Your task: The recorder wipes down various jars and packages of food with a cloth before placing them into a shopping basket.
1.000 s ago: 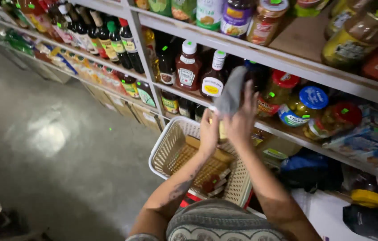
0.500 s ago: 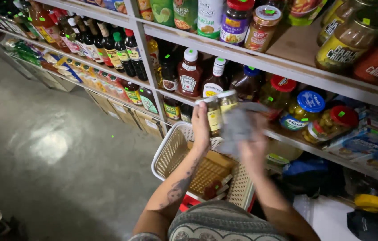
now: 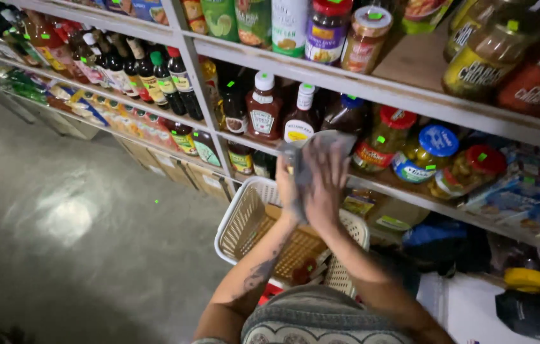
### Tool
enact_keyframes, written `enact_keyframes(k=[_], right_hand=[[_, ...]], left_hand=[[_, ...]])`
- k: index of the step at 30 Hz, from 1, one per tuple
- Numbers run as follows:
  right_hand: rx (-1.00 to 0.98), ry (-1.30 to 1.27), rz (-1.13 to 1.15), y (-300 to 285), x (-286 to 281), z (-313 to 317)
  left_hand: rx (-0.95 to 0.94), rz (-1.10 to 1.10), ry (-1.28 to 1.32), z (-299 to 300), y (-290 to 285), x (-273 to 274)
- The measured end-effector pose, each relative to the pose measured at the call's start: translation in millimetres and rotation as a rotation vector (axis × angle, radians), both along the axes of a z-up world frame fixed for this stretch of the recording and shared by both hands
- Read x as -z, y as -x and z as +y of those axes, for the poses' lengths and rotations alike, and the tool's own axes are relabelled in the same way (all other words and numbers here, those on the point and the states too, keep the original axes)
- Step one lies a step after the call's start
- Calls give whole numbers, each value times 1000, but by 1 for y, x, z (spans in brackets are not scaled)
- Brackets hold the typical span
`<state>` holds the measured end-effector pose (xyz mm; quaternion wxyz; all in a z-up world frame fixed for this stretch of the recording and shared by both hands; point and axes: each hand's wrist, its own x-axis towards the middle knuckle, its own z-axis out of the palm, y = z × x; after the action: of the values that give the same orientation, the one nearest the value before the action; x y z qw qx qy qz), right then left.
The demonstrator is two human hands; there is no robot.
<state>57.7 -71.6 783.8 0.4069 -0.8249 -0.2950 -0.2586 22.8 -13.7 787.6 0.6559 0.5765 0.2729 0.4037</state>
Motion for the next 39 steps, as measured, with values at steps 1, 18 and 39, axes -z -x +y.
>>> enact_keyframes(k=[1, 18, 39], right_hand=[[-138, -31, -95, -2, 11, -3], [-232, -980, 696, -69, 51, -40], [-273, -112, 538, -45, -20, -23]], left_hand=[[37, -186, 121, -6, 10, -36], [7, -97, 278, 10, -15, 65], [145, -144, 270, 15, 5, 18]])
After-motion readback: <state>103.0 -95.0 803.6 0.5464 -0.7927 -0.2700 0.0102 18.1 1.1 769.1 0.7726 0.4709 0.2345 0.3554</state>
